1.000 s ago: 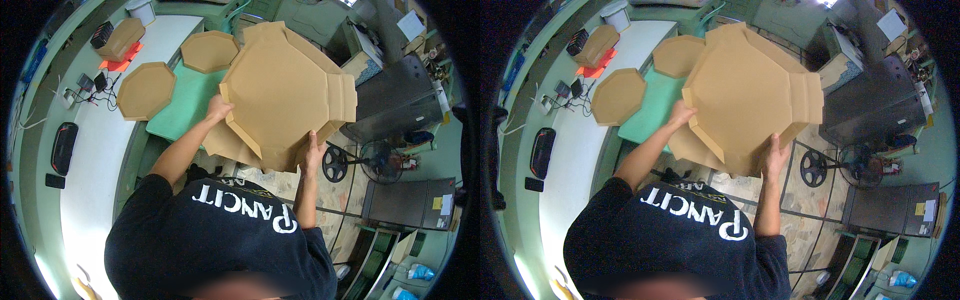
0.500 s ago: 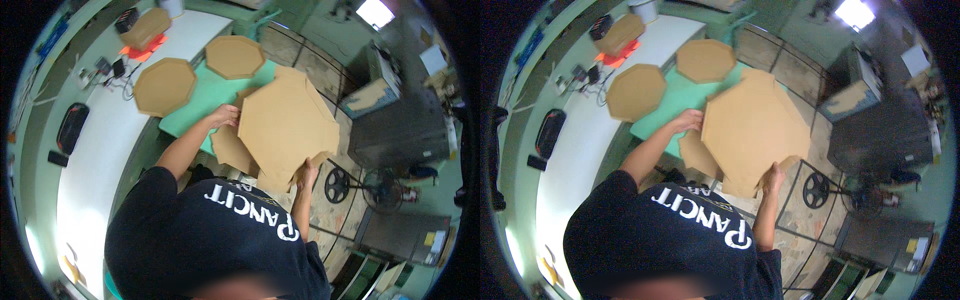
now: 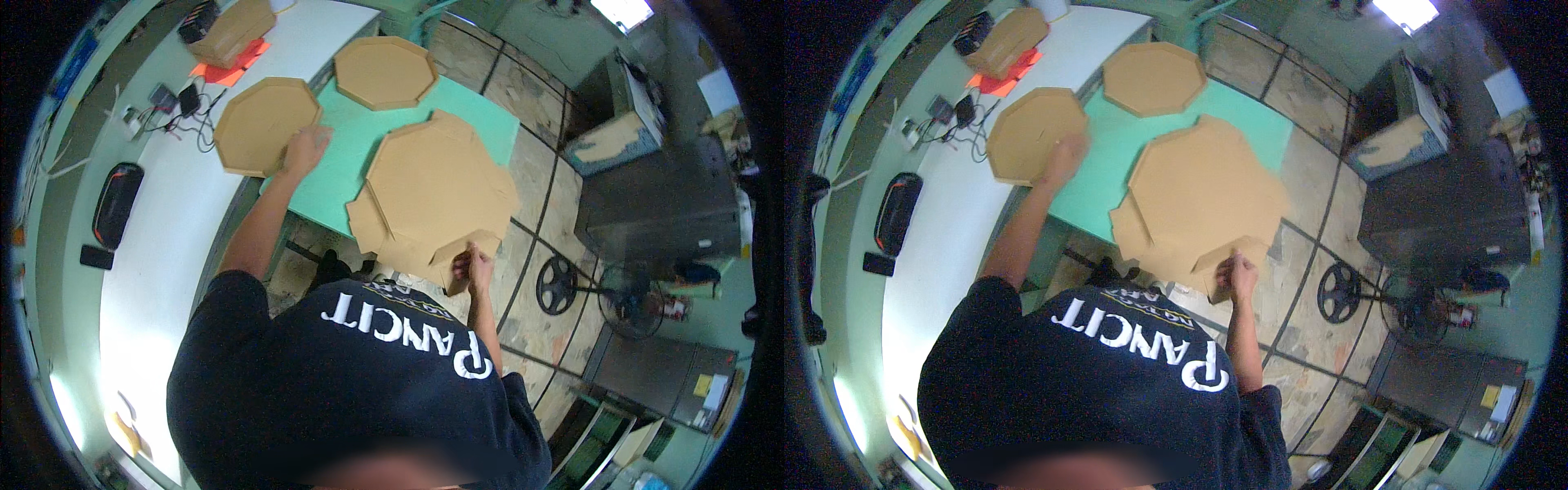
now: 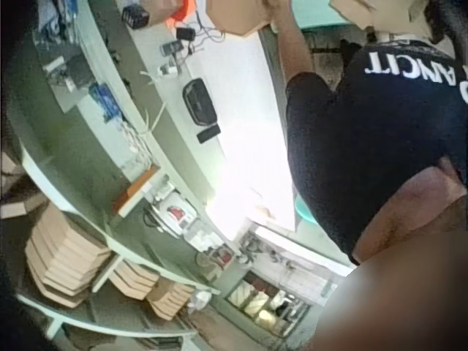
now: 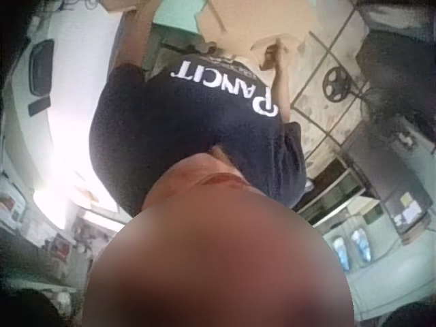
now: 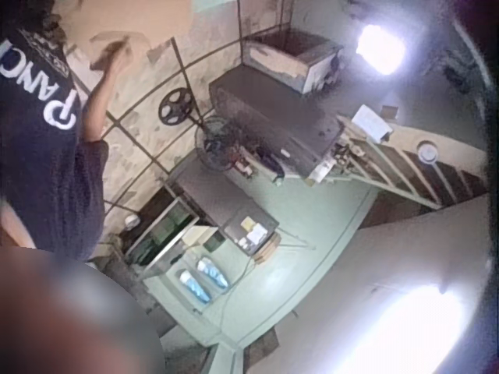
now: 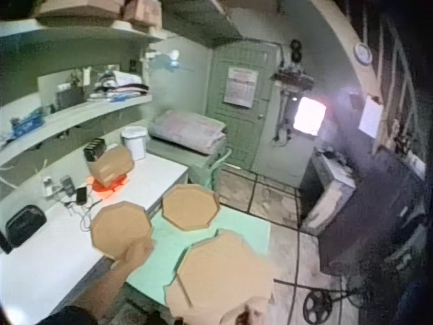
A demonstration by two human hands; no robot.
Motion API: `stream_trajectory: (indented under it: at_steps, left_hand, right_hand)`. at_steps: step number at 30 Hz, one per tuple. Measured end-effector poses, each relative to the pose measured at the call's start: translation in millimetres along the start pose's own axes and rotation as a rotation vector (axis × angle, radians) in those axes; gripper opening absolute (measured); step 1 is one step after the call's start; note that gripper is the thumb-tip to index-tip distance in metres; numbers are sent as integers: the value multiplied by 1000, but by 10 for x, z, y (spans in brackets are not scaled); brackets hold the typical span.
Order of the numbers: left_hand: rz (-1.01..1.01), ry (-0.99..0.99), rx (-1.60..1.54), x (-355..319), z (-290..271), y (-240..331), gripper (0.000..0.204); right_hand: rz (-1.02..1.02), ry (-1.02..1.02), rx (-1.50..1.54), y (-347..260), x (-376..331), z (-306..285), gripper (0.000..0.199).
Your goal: The person assembles flat octagonal cardboard pizza boxes by folding and interlocking the side flaps. They repeatedly pick up a flat piece, fold the sides into a box shape, and place the finished box on a growing stack on the green table.
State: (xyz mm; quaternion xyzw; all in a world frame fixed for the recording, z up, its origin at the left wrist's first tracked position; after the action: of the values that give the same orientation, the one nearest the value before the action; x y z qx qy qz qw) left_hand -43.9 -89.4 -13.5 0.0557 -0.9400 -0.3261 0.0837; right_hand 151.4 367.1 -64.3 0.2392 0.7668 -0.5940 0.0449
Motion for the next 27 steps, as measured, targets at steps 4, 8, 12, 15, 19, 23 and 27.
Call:
stream_trajectory:
  at_steps: [4,8,12,15,19,23,27]
  left_hand:
    - [589,-523,-45,-786,518,643,28]
    - [782,-574,55,-1143,840,789,25]
    - [711,-673,102,-1177,983,772,21]
    - [624,-681,120,-1194,1030,798,18]
    - [477,-605,56,-1274,1090,824,17]
    - [497,-528,58,-1373,1142,747,19]
    - [708,-401,-13,-1442,1079,712,26]
  right_hand:
    - [-961,43,-872,-330,-209,-132,25]
    - [-1347,-350,-1009,-445,-43,-4,29]
    - [-1222,-486,-942,-484,269,164,24]
    - [-1121,-501,-829,-436,394,331,20]
    - [-1217,-416,-834,-324,362,387,21]
    - [-1305,-390,-1075,-277,115,352,45]
    - [-1235,-462,-1264,-311,-215,324,97]
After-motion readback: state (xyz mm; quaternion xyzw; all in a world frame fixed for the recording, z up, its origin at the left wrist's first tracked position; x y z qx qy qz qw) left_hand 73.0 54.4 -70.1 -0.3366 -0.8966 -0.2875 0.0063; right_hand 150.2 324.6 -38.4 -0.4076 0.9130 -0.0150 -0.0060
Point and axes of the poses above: each hand's wrist, its own x-axis towards the middle knuckle, its own z-axis out of the palm, y = z × x, the point moved 2 cm from there along x, towards the middle knuckle, and after that the axes turned 14 degrees about -z, right-handed, at the moved point
